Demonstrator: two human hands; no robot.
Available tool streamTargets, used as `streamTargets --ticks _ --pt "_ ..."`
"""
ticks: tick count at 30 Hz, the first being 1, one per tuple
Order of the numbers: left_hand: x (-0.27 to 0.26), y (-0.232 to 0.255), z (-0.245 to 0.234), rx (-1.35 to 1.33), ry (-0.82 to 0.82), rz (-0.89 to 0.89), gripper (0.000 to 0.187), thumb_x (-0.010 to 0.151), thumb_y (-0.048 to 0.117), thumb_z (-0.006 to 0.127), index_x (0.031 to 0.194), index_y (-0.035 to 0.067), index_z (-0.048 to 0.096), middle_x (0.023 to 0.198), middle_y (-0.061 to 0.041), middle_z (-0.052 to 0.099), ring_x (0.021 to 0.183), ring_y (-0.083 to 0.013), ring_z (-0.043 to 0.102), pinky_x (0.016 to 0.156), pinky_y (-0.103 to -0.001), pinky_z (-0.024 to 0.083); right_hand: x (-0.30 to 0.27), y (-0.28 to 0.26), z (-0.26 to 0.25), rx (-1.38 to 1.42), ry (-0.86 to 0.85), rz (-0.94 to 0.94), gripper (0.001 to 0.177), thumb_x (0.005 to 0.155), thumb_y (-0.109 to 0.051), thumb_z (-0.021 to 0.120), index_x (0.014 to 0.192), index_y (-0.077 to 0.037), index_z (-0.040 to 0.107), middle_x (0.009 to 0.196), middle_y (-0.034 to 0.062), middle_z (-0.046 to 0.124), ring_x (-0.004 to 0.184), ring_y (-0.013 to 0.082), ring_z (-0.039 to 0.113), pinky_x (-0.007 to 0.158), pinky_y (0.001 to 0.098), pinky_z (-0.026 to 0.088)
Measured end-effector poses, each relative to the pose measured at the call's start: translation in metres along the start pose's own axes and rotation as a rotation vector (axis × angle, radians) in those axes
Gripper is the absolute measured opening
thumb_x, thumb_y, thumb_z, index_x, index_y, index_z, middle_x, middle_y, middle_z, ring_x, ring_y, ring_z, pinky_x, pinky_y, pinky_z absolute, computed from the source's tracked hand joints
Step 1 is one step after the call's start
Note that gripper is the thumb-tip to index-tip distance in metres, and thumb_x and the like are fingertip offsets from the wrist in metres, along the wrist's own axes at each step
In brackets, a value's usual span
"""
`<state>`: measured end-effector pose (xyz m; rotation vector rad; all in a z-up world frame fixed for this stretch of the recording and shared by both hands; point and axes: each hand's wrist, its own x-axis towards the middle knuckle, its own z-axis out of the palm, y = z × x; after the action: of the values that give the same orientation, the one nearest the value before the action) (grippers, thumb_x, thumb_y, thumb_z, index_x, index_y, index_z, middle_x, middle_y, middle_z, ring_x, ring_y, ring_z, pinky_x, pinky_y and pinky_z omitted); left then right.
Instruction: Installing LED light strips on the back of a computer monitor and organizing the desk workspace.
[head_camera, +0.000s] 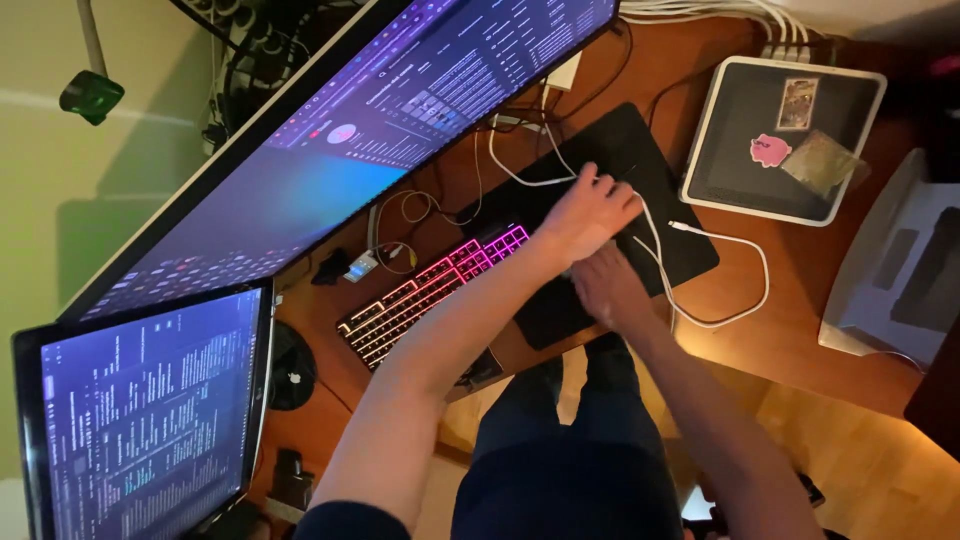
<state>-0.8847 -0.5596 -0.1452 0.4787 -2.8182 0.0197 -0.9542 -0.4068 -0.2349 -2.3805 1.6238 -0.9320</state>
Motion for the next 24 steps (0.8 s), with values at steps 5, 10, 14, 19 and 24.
streamTargets --ticks 5,10,14,19,24 --pt "0.017 -0.025 -0.068 0.01 0.052 -0.07 0.022 0.086 0.01 0.066 0.107 0.013 0.064 0.089 -0.009 0.06 0.077 -0.0319 0.065 0.091 -0.058 0.046 0.056 0.066 -0.015 0.072 -0.112 0.185 0.025 0.09 -0.012 0.067 0.109 0.005 0.068 0.111 0.0259 0.067 0.114 0.0466 0.059 0.106 0.0561 0.044" --pt "-0.004 -0.045 -0.074 0.085 -0.024 -0.095 0.023 0.093 0.006 0.062 0.116 0.012 0.063 0.098 -0.008 0.059 0.086 -0.0318 0.064 0.097 -0.056 0.046 0.128 0.109 -0.041 -0.157 -0.23 0.058 0.075 0.054 0.002 0.074 0.128 -0.002 0.063 0.115 0.016 0.063 0.104 0.0389 0.061 0.092 0.0466 0.048" --pt "-0.019 -0.05 -0.072 0.083 -0.194 -0.138 0.037 0.089 0.005 0.072 0.123 0.013 0.059 0.107 -0.008 0.061 0.099 -0.0317 0.066 0.102 -0.056 0.042 0.1 0.123 0.021 -0.308 0.203 0.152 0.045 0.098 -0.016 0.061 0.14 0.0 0.059 0.135 0.0223 0.06 0.11 0.0425 0.06 0.096 0.0529 0.047" --pt "-0.027 -0.039 -0.051 0.073 -0.245 -0.113 0.039 0.088 0.006 0.077 0.122 0.014 0.059 0.107 -0.007 0.06 0.103 -0.0303 0.065 0.104 -0.055 0.04 0.028 0.044 0.031 -0.626 -0.424 0.481 0.074 0.084 -0.036 0.075 0.149 -0.008 0.053 0.149 0.0121 0.055 0.136 0.0313 0.049 0.116 0.0427 0.036" --pt "-0.03 -0.023 0.001 0.104 -0.405 -0.012 0.032 0.094 0.019 0.067 0.124 0.016 0.059 0.11 -0.008 0.063 0.099 -0.0305 0.063 0.106 -0.061 0.037 -0.082 -0.008 0.014 -0.035 -0.015 0.123 0.044 0.096 -0.019 0.049 0.135 -0.001 0.061 0.137 0.0193 0.06 0.122 0.0411 0.058 0.102 0.0505 0.047"
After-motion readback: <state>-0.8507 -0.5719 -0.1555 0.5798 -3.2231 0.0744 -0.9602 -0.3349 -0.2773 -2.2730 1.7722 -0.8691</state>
